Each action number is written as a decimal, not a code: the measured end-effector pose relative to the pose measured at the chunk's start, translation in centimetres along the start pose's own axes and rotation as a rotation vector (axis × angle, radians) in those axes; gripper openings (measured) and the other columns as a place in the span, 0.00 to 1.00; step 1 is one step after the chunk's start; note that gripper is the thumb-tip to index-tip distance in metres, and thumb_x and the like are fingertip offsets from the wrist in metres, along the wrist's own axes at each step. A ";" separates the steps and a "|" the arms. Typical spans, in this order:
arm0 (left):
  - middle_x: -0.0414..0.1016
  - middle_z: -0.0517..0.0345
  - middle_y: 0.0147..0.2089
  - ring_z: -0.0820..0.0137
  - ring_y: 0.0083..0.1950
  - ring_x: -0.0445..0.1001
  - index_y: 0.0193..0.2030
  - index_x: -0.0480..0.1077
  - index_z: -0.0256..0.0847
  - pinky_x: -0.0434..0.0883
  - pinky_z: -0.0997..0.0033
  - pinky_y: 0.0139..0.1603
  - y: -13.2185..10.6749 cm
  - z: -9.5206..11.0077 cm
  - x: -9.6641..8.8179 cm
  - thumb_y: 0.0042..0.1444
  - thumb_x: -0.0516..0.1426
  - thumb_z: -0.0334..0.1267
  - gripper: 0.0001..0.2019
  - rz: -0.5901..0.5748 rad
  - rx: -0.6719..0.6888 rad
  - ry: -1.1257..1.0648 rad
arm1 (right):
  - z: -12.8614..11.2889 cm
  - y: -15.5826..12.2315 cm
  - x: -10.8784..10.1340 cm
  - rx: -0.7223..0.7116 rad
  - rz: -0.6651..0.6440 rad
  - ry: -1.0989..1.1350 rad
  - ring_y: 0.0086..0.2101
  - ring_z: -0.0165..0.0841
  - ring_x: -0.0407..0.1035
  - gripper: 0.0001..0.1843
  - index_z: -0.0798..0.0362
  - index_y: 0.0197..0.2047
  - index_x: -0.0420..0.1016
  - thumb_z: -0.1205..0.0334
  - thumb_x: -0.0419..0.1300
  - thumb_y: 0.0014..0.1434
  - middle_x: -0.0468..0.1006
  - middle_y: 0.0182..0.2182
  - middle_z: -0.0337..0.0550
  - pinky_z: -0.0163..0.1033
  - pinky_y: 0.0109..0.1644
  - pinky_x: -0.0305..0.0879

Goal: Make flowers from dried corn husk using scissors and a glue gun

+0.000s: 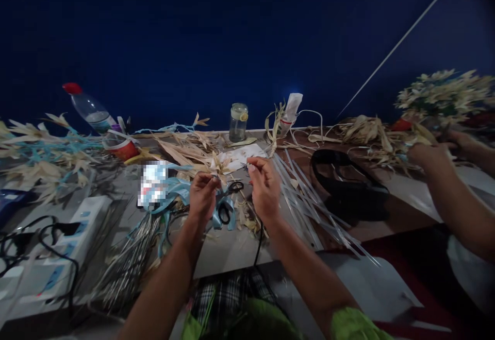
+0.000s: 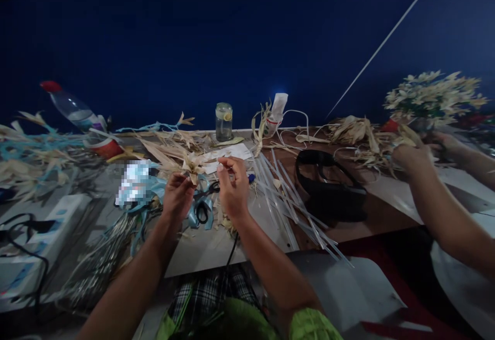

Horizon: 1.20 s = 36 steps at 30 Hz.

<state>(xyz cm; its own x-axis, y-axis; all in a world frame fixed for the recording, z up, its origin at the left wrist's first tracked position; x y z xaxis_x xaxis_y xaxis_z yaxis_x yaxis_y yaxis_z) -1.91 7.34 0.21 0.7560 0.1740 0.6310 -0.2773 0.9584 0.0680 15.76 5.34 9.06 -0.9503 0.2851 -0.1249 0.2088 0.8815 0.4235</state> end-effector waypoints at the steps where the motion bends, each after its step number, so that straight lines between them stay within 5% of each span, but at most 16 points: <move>1: 0.68 0.66 0.21 0.79 0.24 0.68 0.25 0.65 0.39 0.64 0.78 0.27 0.0 -0.1 -0.1 0.34 0.68 0.35 0.15 0.005 -0.007 0.005 | 0.4 0.0 0.2 0.034 -0.014 0.040 0.38 0.32 0.66 0.12 0.53 0.41 0.70 0.57 0.51 0.58 0.71 0.39 0.46 0.38 0.42 0.65; 8: 0.72 0.63 0.25 0.77 0.28 0.70 0.26 0.69 0.38 0.68 0.74 0.36 0.1 -0.4 0.4 0.35 0.66 0.34 0.11 -0.027 -0.029 0.077 | 3.6 -1.3 2.1 0.269 -0.051 0.280 0.30 0.28 0.65 0.13 0.53 0.41 0.67 0.58 0.54 0.53 0.69 0.32 0.41 0.35 0.37 0.65; 11: 0.74 0.59 0.28 0.75 0.32 0.72 0.26 0.71 0.37 0.68 0.73 0.40 0.0 -0.6 0.9 0.38 0.65 0.36 0.09 -0.072 -0.077 0.098 | 5.0 -2.1 3.9 0.338 -0.167 0.327 0.25 0.25 0.62 0.15 0.52 0.43 0.66 0.60 0.55 0.50 0.67 0.29 0.37 0.32 0.31 0.64; 14: 0.75 0.58 0.31 0.72 0.34 0.73 0.29 0.72 0.38 0.69 0.70 0.42 -0.1 -0.9 1.4 0.38 0.65 0.37 0.10 -0.132 -0.102 0.082 | 4.9 -2.4 5.4 0.236 -0.293 0.255 0.27 0.26 0.63 0.16 0.52 0.42 0.69 0.59 0.58 0.47 0.68 0.33 0.39 0.32 0.31 0.64; 18: 0.75 0.59 0.30 0.72 0.31 0.73 0.30 0.72 0.40 0.70 0.67 0.41 -0.3 -1.0 1.3 0.35 0.67 0.39 0.14 -0.122 -0.109 0.037 | 4.0 -1.8 5.5 0.095 -0.260 0.117 0.32 0.29 0.65 0.17 0.51 0.41 0.70 0.57 0.60 0.47 0.67 0.40 0.45 0.34 0.33 0.65; 24: 0.73 0.61 0.27 0.75 0.28 0.71 0.27 0.69 0.39 0.69 0.71 0.35 -0.6 -1.3 1.5 0.32 0.69 0.39 0.16 -0.142 -0.147 0.034 | 2.7 -0.7 5.5 0.016 -0.283 0.003 0.35 0.30 0.64 0.04 0.53 0.30 0.72 0.63 0.60 0.48 0.65 0.36 0.45 0.33 0.35 0.66; 36: 0.75 0.60 0.30 0.74 0.32 0.73 0.30 0.71 0.38 0.69 0.73 0.38 -0.4 -1.8 1.0 0.35 0.68 0.38 0.15 -0.168 -0.150 0.028 | 2.0 -1.0 5.5 -0.141 -0.289 -0.005 0.36 0.32 0.66 0.02 0.54 0.30 0.68 0.64 0.58 0.50 0.70 0.33 0.44 0.36 0.42 0.65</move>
<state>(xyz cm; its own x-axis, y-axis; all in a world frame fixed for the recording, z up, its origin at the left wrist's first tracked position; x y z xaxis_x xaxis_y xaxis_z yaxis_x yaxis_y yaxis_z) 0.01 7.53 -0.57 0.8008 0.0136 0.5987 -0.0568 0.9970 0.0533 10.77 6.75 6.13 -0.9644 0.0331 -0.2624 -0.1036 0.8656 0.4900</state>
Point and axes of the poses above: each hand's wrist, its own y-axis towards the middle knuckle, its own x-axis out of the palm, z = x × y, the point moved 8 cm from there along y, towards the middle knuckle
